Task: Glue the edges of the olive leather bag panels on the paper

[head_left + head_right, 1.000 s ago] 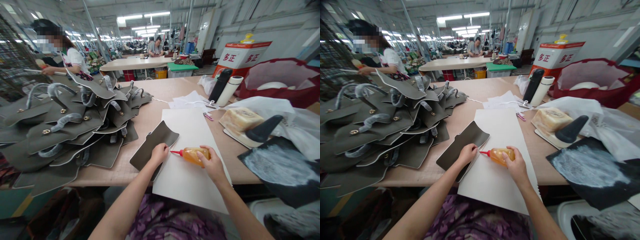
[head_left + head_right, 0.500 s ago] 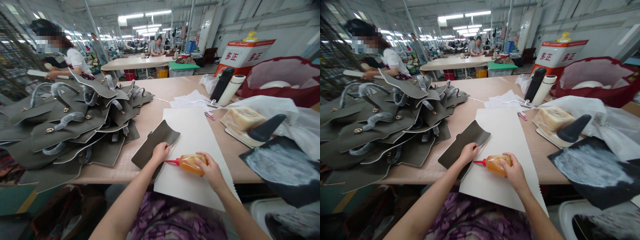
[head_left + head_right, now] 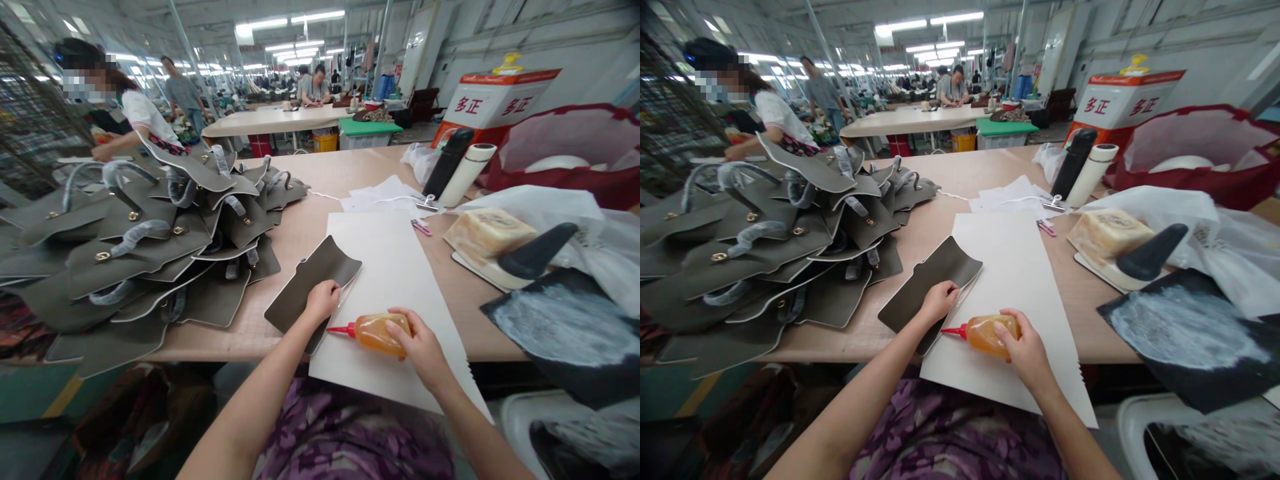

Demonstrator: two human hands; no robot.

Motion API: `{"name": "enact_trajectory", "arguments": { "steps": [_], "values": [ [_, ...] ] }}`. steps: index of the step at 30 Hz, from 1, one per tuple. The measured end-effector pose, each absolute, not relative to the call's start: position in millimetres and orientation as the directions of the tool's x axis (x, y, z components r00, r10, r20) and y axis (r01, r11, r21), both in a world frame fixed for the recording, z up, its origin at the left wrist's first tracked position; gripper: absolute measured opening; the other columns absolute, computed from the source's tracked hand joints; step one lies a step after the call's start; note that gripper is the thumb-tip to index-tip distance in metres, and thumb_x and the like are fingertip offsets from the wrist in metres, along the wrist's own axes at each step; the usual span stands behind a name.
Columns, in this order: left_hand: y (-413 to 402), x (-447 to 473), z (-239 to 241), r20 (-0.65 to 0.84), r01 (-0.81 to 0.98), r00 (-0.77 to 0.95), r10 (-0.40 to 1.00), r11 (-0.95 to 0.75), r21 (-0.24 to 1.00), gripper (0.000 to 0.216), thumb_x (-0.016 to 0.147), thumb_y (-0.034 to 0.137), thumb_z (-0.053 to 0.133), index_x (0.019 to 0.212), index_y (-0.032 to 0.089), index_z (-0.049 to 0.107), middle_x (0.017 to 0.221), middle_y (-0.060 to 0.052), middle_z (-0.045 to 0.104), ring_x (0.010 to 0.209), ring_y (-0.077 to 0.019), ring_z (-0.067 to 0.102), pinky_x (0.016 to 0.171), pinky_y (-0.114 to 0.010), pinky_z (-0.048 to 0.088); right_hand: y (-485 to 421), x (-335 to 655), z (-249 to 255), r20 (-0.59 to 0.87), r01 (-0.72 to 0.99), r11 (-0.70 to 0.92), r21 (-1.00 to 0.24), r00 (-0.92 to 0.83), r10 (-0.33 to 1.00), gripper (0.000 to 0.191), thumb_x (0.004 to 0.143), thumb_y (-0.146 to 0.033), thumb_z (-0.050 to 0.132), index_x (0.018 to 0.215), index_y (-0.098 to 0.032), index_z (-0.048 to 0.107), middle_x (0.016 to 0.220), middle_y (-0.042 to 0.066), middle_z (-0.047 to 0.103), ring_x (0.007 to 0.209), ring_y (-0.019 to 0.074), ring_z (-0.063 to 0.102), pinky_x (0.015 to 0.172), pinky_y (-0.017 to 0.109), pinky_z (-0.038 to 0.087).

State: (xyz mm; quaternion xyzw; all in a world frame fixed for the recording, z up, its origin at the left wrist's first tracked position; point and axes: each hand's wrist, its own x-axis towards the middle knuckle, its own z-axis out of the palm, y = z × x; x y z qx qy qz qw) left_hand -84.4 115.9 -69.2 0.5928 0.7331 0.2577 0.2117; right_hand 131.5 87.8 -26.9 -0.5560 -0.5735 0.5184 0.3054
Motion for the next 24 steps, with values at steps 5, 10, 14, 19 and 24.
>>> {"name": "enact_trajectory", "arguments": {
  "steps": [5,10,14,19,24],
  "values": [
    [116,-85,-71,0.014,0.765,-0.201,0.980,0.147,0.627,0.019,0.079,0.024,0.045,0.079,0.019,0.063,0.080,-0.003,0.066,0.073,-0.0146,0.058,0.063,-0.022,0.040,84,132,-32,-0.221,0.318,-0.143,-0.937,-0.227,0.948,0.040,0.070,-0.047,0.054,0.102,-0.023,0.050,0.081,0.001,0.056,0.065,0.0184,0.053,0.038,0.024,0.044],
    [116,-85,-73,0.019,0.775,-0.188,0.982,0.136,0.617,0.019,0.080,0.024,0.044,0.080,0.019,0.063,0.080,-0.003,0.066,0.073,-0.0148,0.058,0.063,-0.023,0.040,81,132,-35,-0.255,0.286,-0.177,-0.942,-0.265,0.930,0.039,0.071,-0.045,0.055,0.102,-0.023,0.050,0.081,0.001,0.056,0.063,0.0174,0.052,0.035,0.022,0.042],
    [117,-86,-72,0.013,0.788,-0.161,0.987,0.121,0.604,0.020,0.081,0.024,0.044,0.083,0.018,0.063,0.082,-0.003,0.065,0.075,-0.0150,0.058,0.065,-0.023,0.042,91,139,-35,-0.374,0.113,-0.356,-0.928,-0.274,0.886,0.036,0.069,-0.043,0.060,0.096,-0.020,0.054,0.076,0.001,0.057,0.058,0.0151,0.051,0.031,0.017,0.033],
    [115,-90,-64,-0.011,0.822,-0.076,0.997,0.069,0.566,0.024,0.083,0.025,0.043,0.091,0.017,0.064,0.085,-0.004,0.064,0.079,-0.0152,0.057,0.070,-0.024,0.044,116,168,-40,-0.513,-0.249,-0.613,-0.750,-0.366,0.776,0.027,0.068,-0.033,0.064,0.089,-0.017,0.058,0.071,0.003,0.059,0.051,0.0117,0.050,0.030,0.014,0.031],
    [107,-89,-52,-0.041,0.886,0.064,0.997,-0.038,0.461,0.027,0.084,0.022,0.041,0.101,0.022,0.062,0.098,-0.004,0.056,0.088,-0.0155,0.053,0.075,-0.025,0.043,131,183,-43,-0.309,-0.677,-0.618,-0.399,-0.536,0.786,0.036,0.064,-0.019,0.057,0.100,-0.018,0.054,0.081,0.005,0.059,0.052,0.0074,0.046,0.034,0.011,0.036]
  ]
}}
